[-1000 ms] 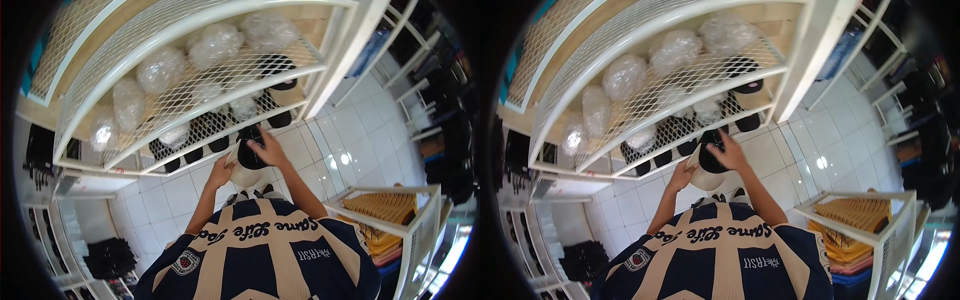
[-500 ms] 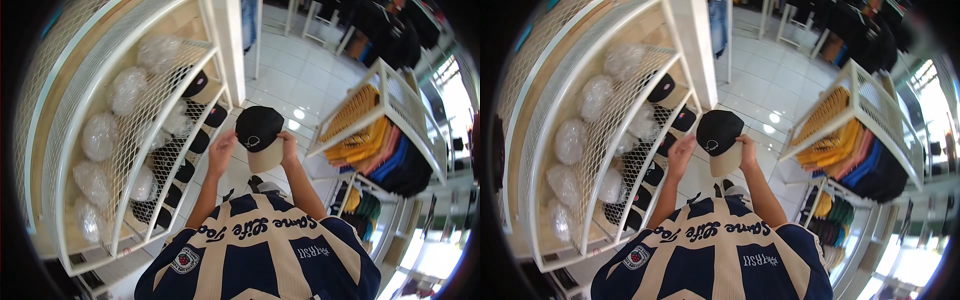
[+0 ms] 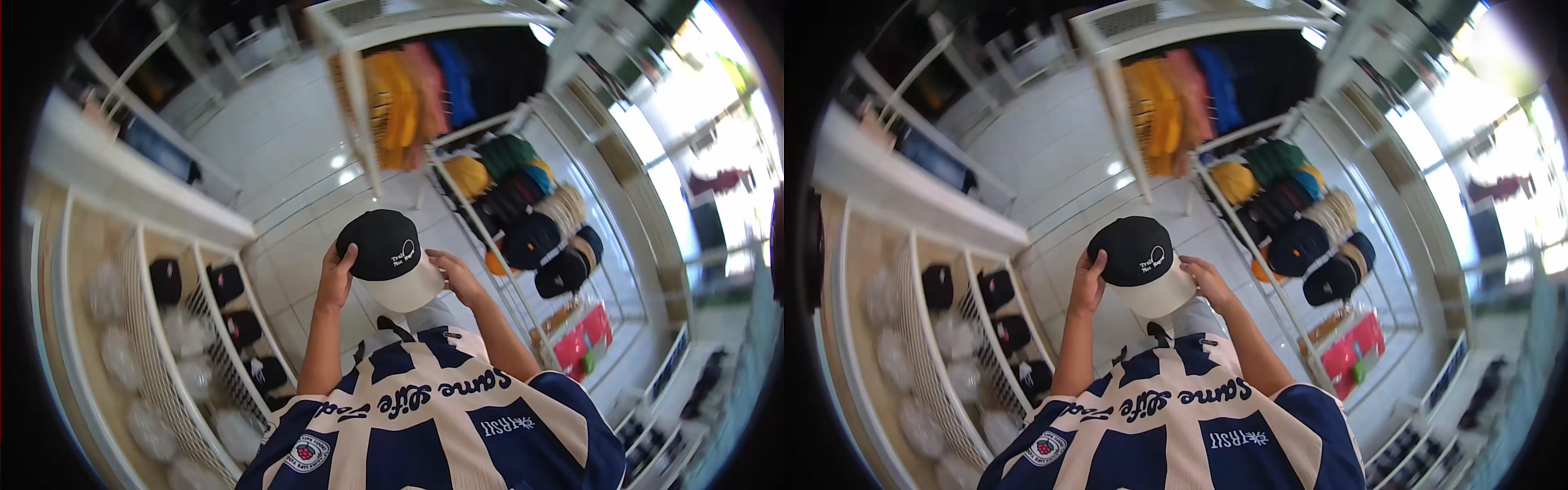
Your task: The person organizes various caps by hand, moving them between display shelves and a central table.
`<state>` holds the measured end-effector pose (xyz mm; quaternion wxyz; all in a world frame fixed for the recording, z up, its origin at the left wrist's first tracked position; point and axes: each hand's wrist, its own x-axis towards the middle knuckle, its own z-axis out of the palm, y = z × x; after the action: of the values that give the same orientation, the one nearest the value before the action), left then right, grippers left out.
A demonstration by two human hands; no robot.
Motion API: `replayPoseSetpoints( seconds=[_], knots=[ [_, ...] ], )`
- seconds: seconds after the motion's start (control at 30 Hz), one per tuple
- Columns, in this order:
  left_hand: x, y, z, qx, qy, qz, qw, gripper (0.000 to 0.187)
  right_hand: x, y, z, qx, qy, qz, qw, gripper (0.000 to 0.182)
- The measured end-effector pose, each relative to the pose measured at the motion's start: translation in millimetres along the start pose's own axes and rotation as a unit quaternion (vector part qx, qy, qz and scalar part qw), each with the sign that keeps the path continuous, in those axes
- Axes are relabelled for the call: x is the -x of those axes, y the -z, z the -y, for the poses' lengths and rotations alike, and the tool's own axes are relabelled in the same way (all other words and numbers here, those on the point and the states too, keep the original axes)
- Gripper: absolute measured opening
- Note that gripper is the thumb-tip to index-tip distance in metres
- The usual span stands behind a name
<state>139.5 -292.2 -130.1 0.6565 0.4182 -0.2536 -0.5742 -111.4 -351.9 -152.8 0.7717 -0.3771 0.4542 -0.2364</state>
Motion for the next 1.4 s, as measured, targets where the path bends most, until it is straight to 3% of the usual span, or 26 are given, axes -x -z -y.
replayPoseSetpoints(
  seconds=[0.03,0.13,0.2,0.27,0.33,0.4,0.53,0.6,0.73,0.87,0.9,0.93,1.0,1.03,1.07,1.1,1.13,1.17,1.2,1.23,1.27,1.33,1.4],
  knots=[
    [-8.1,-18.4,13.1,-0.023,0.023,0.033,0.999,0.038,22.1,20.3,0.5,0.049,-0.014,-0.037,0.998,0.052],
    [-25.0,-86.4,40.5,-0.124,0.062,0.163,0.977,0.032,69.4,83.1,-21.5,-0.007,-0.013,-0.062,0.998,0.056],
    [-39.9,-119.8,75.2,-0.161,0.08,0.244,0.953,0.022,101.5,117.9,-36.6,-0.025,-0.005,-0.13,0.991,0.059],
    [-50.4,-163.5,107.9,-0.254,0.068,0.292,0.92,0.017,124.3,153.9,-55.4,-0.031,0.001,-0.207,0.978,0.059],
    [-57.3,-213.8,140.4,-0.261,0.088,0.33,0.903,0.016,141.4,184.8,-71.7,-0.08,0.035,-0.265,0.96,0.062],
    [-69.0,-257.1,183.1,-0.345,0.059,0.361,0.864,0.017,154.1,218.5,-82.9,-0.089,0.018,-0.339,0.936,0.063],
    [-95.3,-323.6,310.7,-0.4,0.035,0.432,0.808,0.021,168.2,294.8,-114.7,-0.128,-0.046,-0.374,0.917,0.076],
    [-92.9,-369.2,340.0,-0.467,-0.027,0.453,0.759,0.025,159.5,333.0,-151.3,-0.157,-0.066,-0.424,0.89,0.081],
    [-92.6,-387.7,420.9,-0.54,-0.008,0.446,0.713,0.027,148.6,379.7,-186.7,-0.178,-0.082,-0.491,0.849,0.085],
    [-98.4,-393.8,471.8,-0.6,0.006,0.433,0.673,0.024,122.8,409.4,-214.5,-0.241,-0.136,-0.481,0.832,0.086],
    [-106.6,-397.8,480.3,-0.611,0.086,0.459,0.639,0.039,114.3,414.6,-222.8,-0.255,-0.134,-0.484,0.826,0.085],
    [-106.8,-396.1,493.3,-0.616,0.095,0.459,0.633,0.039,104.6,420.1,-237.0,-0.269,-0.132,-0.485,0.822,0.084],
    [-105.2,-388.6,515.3,-0.515,0.052,0.461,0.721,0.061,84.0,431.6,-261.3,-0.305,-0.157,-0.487,0.803,0.084],
    [-109.4,-383.9,524.0,-0.522,0.106,0.489,0.691,0.077,74.3,433.6,-271.2,-0.201,-0.147,-0.538,0.806,0.083],
    [-106.8,-377.7,529.9,-0.526,0.11,0.488,0.688,0.077,65.2,434.2,-279.6,-0.092,-0.133,-0.581,0.797,0.081],
    [-101.3,-372.4,535.0,-0.494,0.174,0.435,0.732,0.078,53.8,434.8,-296.9,0.072,-0.132,-0.612,0.776,0.079],
    [-98.1,-360.9,545.4,-0.456,0.235,0.377,0.771,0.079,51.4,434.8,-291.5,0.072,-0.133,-0.61,0.778,0.079],
    [-98.5,-349.2,554.0,-0.469,0.298,0.34,0.758,0.081,49.0,434.5,-285.3,-0.011,-0.105,-0.606,0.789,0.079],
    [-96.5,-354.1,545.0,-0.469,0.298,0.338,0.76,0.081,48.9,433.1,-271.3,-0.092,-0.077,-0.597,0.793,0.079],
    [-94.5,-367.0,528.7,-0.449,0.417,0.293,0.734,0.085,66.4,426.5,-216.2,-0.242,-0.066,-0.556,0.793,0.073],
    [-91.7,-375.4,519.7,-0.421,0.531,0.243,0.694,0.089,64.7,426.6,-207.7,-0.239,-0.066,-0.555,0.794,0.073],
    [-89.4,-376.3,526.5,-0.402,0.566,0.197,0.692,0.088,60.2,433.1,-203.7,-0.416,-0.023,-0.51,0.752,0.067],
    [-89.5,-377.6,532.2,-0.313,0.569,0.244,0.72,0.084,56.8,444.9,-204.1,-0.433,-0.018,-0.486,0.759,0.063]
  ],
)
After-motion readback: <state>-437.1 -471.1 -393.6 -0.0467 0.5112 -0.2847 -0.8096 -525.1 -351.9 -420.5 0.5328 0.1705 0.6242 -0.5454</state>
